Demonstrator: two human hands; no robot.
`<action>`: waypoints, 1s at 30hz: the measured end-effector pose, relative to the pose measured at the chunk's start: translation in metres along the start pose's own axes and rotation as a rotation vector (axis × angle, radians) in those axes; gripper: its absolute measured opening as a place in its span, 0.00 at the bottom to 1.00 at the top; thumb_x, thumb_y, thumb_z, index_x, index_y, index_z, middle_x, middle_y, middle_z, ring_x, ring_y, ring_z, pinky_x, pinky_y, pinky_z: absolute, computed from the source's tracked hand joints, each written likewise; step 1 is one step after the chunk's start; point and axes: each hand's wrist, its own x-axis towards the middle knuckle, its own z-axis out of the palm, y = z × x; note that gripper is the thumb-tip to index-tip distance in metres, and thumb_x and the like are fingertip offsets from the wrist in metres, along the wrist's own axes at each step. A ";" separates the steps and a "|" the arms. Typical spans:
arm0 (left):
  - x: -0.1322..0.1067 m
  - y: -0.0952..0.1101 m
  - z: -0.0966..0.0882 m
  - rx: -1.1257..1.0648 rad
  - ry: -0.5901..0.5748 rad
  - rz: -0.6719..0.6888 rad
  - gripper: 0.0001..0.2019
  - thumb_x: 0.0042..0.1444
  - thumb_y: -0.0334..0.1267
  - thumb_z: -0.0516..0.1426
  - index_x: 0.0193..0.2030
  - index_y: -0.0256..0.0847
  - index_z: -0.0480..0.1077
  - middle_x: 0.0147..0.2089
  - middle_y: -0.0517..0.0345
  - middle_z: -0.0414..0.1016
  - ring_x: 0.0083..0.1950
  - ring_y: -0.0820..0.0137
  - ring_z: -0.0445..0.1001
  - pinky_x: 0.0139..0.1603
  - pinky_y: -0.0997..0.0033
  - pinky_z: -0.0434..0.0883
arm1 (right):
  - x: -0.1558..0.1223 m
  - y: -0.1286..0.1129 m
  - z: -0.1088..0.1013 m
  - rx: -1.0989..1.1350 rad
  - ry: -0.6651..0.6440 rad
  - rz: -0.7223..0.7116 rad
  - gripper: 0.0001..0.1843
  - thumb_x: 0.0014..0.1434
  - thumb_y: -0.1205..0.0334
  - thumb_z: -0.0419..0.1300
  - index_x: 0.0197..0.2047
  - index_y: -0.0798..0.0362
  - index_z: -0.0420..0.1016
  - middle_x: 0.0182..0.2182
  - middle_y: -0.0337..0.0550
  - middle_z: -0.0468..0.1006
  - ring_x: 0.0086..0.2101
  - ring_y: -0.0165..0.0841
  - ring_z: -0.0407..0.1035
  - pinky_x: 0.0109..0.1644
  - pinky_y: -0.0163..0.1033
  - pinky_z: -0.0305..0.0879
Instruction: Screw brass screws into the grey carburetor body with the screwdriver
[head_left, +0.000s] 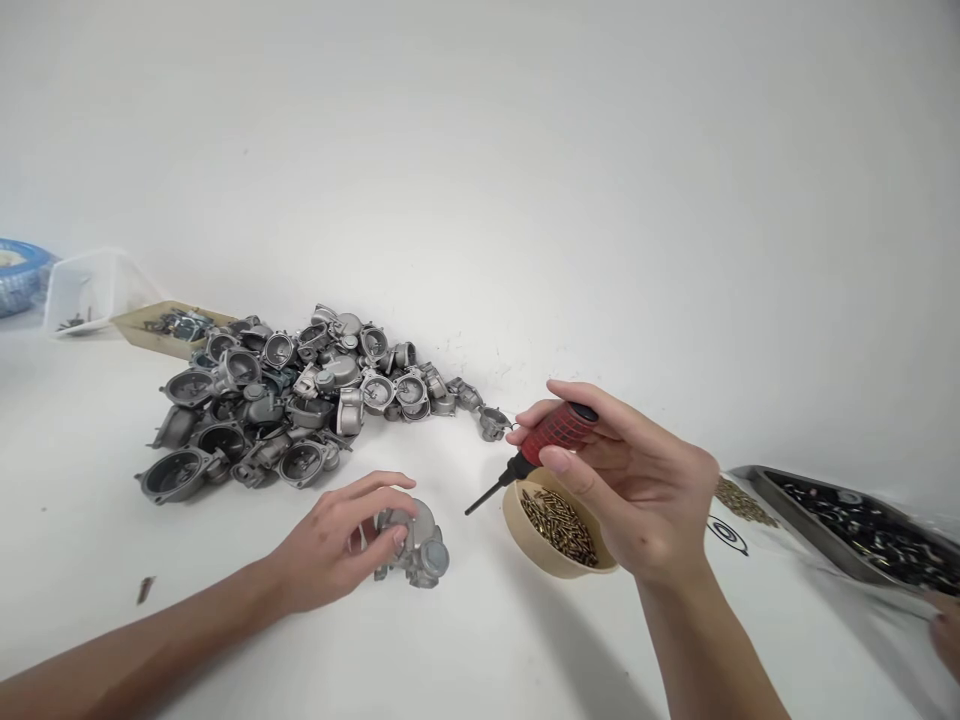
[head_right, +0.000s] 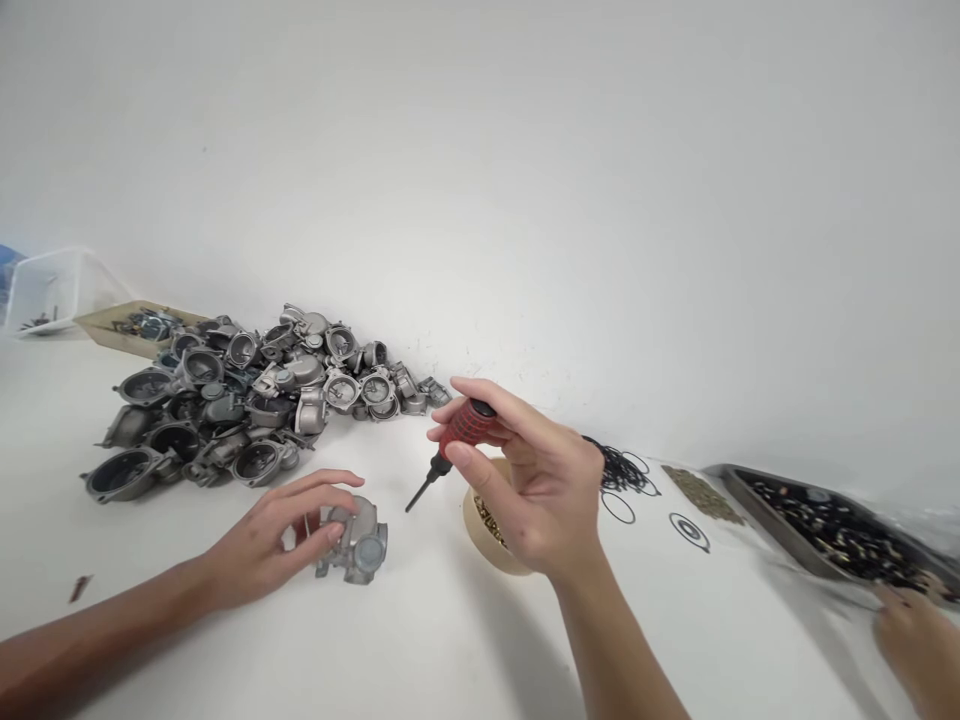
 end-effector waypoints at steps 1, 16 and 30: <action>0.000 0.001 0.000 -0.010 0.000 -0.016 0.11 0.72 0.42 0.54 0.52 0.48 0.78 0.65 0.53 0.77 0.27 0.78 0.74 0.32 0.73 0.77 | 0.000 0.000 0.000 0.000 -0.001 0.001 0.26 0.64 0.76 0.66 0.63 0.47 0.80 0.41 0.45 0.84 0.39 0.40 0.83 0.43 0.48 0.86; -0.004 0.008 -0.001 0.289 -0.134 -0.021 0.24 0.56 0.39 0.65 0.59 0.55 0.69 0.67 0.59 0.72 0.24 0.77 0.74 0.47 0.63 0.76 | -0.005 -0.022 0.035 0.185 -0.032 0.074 0.26 0.64 0.77 0.66 0.61 0.45 0.81 0.44 0.45 0.85 0.39 0.39 0.83 0.41 0.45 0.86; -0.001 0.006 0.002 0.359 -0.089 0.075 0.26 0.53 0.38 0.70 0.56 0.52 0.65 0.60 0.59 0.74 0.30 0.71 0.75 0.35 0.67 0.70 | -0.011 -0.006 0.047 0.202 -0.110 0.134 0.27 0.65 0.75 0.66 0.63 0.44 0.80 0.45 0.45 0.85 0.41 0.39 0.83 0.45 0.50 0.85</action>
